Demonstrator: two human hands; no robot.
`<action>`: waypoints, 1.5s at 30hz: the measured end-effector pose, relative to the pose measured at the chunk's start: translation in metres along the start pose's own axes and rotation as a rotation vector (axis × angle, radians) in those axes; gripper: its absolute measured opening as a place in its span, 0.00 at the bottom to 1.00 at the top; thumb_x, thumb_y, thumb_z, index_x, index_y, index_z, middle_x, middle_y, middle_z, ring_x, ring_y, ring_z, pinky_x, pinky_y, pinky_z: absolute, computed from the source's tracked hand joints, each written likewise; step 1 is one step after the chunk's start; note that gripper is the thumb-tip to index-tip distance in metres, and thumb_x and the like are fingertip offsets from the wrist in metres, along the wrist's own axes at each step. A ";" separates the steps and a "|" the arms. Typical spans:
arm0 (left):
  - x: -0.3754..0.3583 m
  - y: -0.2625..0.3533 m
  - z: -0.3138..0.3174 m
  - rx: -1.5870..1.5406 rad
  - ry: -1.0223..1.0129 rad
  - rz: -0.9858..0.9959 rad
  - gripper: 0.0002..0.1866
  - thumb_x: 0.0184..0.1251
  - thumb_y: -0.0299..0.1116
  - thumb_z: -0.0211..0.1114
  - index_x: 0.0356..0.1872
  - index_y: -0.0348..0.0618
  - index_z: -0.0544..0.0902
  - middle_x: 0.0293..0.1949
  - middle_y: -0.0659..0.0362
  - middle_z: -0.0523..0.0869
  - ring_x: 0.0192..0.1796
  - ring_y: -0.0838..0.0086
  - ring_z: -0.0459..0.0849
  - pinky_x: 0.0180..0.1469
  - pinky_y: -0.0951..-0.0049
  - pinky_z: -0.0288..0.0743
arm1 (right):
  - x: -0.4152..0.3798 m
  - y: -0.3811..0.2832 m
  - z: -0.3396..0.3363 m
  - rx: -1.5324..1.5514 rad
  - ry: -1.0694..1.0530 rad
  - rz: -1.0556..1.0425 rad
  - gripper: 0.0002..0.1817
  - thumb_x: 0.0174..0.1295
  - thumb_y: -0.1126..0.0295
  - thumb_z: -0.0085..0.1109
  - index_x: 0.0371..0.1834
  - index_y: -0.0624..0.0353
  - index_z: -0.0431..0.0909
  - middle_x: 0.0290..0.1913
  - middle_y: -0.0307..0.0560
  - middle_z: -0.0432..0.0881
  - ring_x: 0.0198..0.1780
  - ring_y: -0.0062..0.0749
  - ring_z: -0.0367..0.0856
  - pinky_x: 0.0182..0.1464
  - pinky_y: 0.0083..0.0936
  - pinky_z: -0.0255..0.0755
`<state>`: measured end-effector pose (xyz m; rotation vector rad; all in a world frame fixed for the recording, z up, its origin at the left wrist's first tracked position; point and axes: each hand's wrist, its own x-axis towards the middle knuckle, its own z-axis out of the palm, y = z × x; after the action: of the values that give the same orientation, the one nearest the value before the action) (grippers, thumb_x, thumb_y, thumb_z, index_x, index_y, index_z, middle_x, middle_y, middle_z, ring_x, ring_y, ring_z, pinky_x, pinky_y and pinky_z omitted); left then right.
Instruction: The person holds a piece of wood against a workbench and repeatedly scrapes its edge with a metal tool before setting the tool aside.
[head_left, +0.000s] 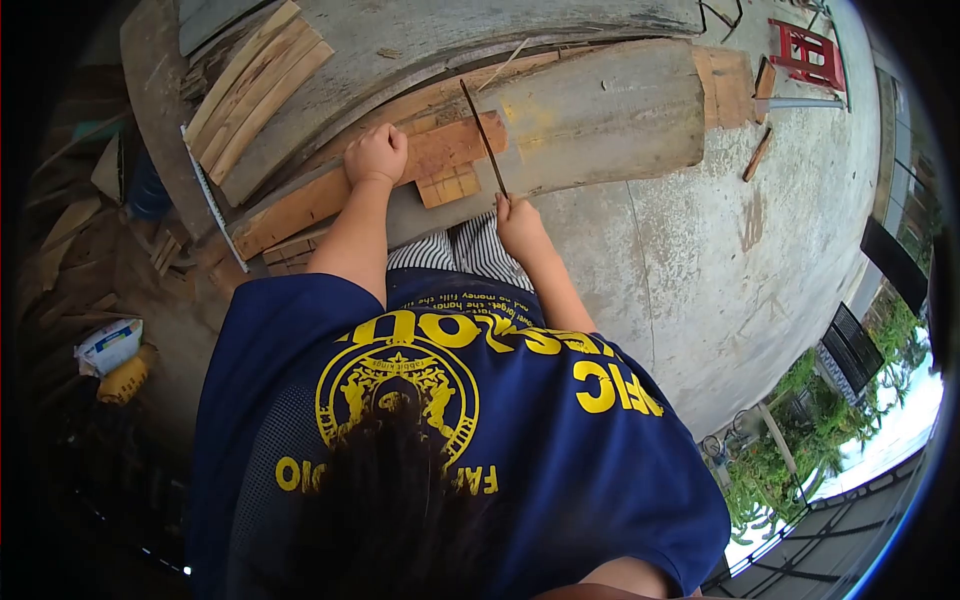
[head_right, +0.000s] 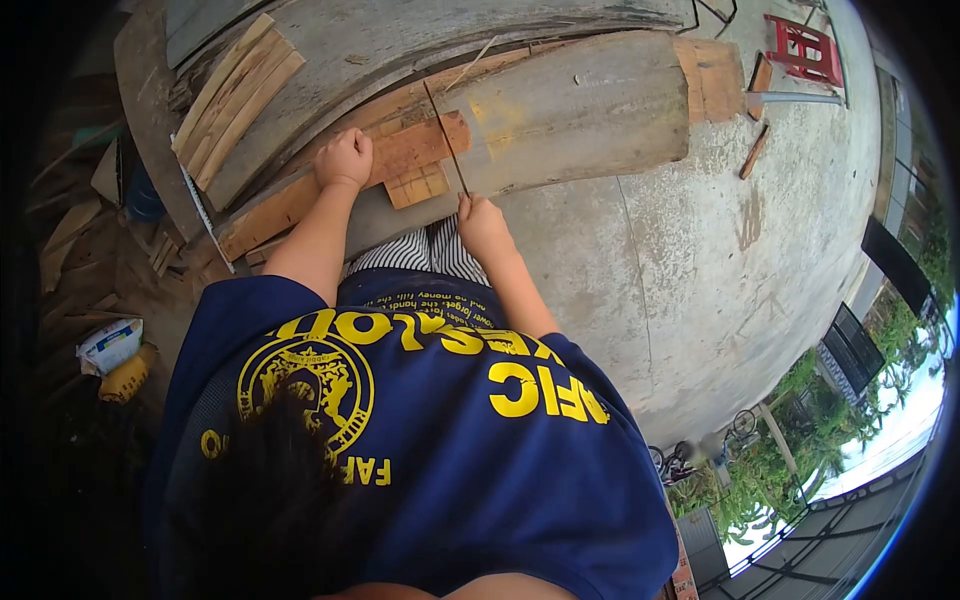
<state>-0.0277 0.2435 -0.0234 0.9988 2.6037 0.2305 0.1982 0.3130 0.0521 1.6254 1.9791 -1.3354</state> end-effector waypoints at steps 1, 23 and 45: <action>0.001 0.000 0.001 -0.018 -0.001 0.003 0.15 0.60 0.41 0.48 0.25 0.47 0.80 0.31 0.56 0.84 0.37 0.60 0.82 0.42 0.60 0.74 | -0.010 0.004 -0.003 -0.007 0.004 -0.009 0.19 0.66 0.60 0.44 0.37 0.67 0.77 0.35 0.71 0.78 0.42 0.66 0.76 0.47 0.49 0.71; 0.002 -0.002 0.001 -0.014 -0.023 0.010 0.15 0.59 0.41 0.48 0.25 0.46 0.81 0.32 0.55 0.85 0.38 0.60 0.82 0.43 0.60 0.73 | 0.021 -0.001 0.000 0.039 -0.022 -0.055 0.20 0.66 0.60 0.44 0.35 0.69 0.76 0.34 0.73 0.77 0.43 0.67 0.75 0.46 0.47 0.71; 0.003 0.000 0.003 -0.025 -0.008 0.002 0.16 0.60 0.42 0.47 0.26 0.46 0.81 0.33 0.55 0.85 0.38 0.59 0.82 0.44 0.59 0.73 | -0.041 0.004 -0.020 -0.014 -0.031 0.074 0.18 0.66 0.62 0.45 0.36 0.68 0.77 0.35 0.72 0.77 0.42 0.65 0.76 0.46 0.47 0.71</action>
<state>-0.0295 0.2456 -0.0268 0.9922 2.5860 0.2588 0.2227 0.3015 0.0886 1.6449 1.8881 -1.3092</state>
